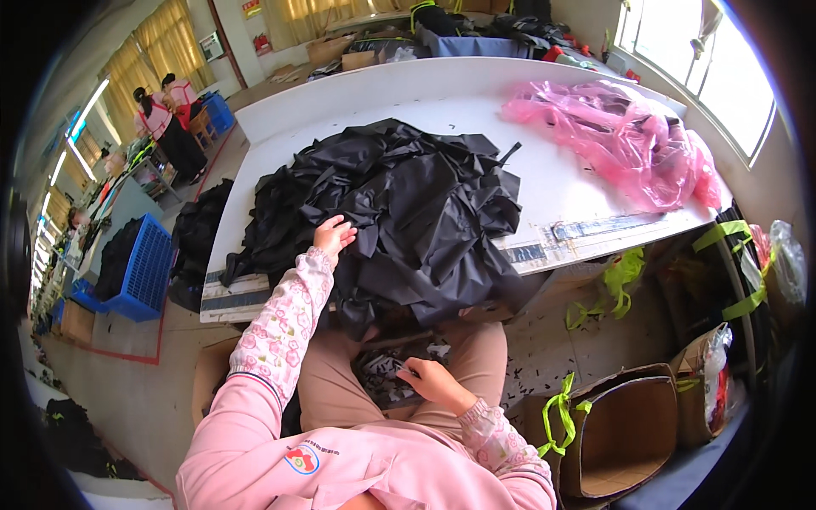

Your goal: Trimming excess material and threads from black fabric components using small clippers.

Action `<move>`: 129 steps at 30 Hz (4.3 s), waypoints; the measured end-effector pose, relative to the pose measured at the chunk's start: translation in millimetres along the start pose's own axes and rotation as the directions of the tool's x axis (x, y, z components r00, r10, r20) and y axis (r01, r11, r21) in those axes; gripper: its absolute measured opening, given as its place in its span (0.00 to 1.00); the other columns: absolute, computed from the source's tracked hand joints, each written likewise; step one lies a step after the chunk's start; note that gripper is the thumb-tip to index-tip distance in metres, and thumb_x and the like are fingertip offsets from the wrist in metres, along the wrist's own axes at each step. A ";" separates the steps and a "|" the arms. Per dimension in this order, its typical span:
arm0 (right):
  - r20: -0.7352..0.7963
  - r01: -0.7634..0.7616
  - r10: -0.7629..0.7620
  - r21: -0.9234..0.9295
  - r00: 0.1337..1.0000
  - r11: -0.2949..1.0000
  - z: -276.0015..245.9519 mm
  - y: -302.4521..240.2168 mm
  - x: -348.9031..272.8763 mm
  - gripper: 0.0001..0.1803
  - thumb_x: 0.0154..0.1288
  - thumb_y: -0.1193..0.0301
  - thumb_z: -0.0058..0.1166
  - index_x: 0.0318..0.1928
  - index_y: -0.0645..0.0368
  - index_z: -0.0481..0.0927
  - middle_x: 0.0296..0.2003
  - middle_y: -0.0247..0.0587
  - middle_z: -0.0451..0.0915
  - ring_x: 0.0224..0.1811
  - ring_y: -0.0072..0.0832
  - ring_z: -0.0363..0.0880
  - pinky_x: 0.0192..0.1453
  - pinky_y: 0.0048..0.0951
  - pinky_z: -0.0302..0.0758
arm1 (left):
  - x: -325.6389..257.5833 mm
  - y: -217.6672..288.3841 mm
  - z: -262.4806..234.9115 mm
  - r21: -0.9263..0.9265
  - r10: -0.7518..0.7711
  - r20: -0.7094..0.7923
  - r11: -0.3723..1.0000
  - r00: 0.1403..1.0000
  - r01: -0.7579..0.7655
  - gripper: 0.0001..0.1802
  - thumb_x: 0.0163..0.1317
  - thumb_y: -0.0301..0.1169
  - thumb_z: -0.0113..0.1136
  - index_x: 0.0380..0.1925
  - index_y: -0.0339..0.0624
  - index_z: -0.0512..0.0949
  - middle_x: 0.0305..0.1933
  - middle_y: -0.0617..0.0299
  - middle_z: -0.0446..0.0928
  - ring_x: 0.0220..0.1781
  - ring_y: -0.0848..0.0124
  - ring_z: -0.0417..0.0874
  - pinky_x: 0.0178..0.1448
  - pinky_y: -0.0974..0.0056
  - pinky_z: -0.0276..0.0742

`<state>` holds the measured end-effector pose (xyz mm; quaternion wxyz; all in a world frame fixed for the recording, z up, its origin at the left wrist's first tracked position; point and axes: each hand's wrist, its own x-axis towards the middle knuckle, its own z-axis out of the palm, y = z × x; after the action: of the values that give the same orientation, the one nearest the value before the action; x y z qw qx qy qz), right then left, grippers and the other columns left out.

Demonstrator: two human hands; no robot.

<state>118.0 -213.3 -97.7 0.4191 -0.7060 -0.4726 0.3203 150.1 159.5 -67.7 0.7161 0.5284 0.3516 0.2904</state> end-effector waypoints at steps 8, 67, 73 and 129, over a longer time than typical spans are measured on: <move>-0.072 -0.141 0.147 0.073 0.987 0.987 -26.3 34.8 -20.4 0.14 0.67 0.63 0.55 0.36 0.64 0.78 0.25 0.53 0.78 0.26 0.44 0.76 0.34 0.39 0.72 | -54.5 41.6 -7.3 0.443 0.556 0.101 0.717 0.825 -0.538 0.11 0.66 0.27 0.57 0.45 0.32 0.80 0.34 0.59 0.83 0.29 0.73 0.85 0.35 0.71 0.79; -0.710 0.487 -0.604 -0.409 0.360 0.771 -108.4 -172.5 -15.9 0.18 0.41 0.76 0.74 0.31 0.62 0.76 0.23 0.42 0.75 0.21 0.29 0.72 0.24 0.26 0.66 | -312.4 68.4 58.7 -0.149 0.566 0.737 0.669 0.369 -0.728 0.42 0.54 0.40 0.73 0.62 0.35 0.60 0.61 0.51 0.63 0.64 0.59 0.66 0.66 0.57 0.62; -0.705 0.369 -0.458 -0.290 0.542 0.883 -85.2 -161.0 29.1 0.19 0.46 0.75 0.73 0.27 0.61 0.71 0.18 0.37 0.66 0.16 0.25 0.63 0.21 0.26 0.61 | -292.8 31.0 47.2 -0.137 0.180 0.653 0.983 0.736 -0.119 0.20 0.62 0.28 0.64 0.52 0.37 0.72 0.43 0.68 0.77 0.45 0.82 0.75 0.51 0.73 0.71; -0.523 0.358 -0.327 -0.046 0.787 0.933 -54.3 -145.6 24.0 0.23 0.55 0.77 0.66 0.53 0.61 0.76 0.48 0.48 0.79 0.43 0.37 0.82 0.43 0.27 0.77 | -263.1 34.9 2.3 0.060 0.182 0.377 0.974 0.908 -0.220 0.11 0.61 0.17 0.60 0.43 0.34 0.76 0.40 0.65 0.79 0.40 0.80 0.79 0.47 0.74 0.76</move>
<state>114.3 -177.2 55.3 0.6022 -0.6566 -0.4517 0.0480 -3.2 -39.5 17.9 0.7081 0.6424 0.1684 0.2399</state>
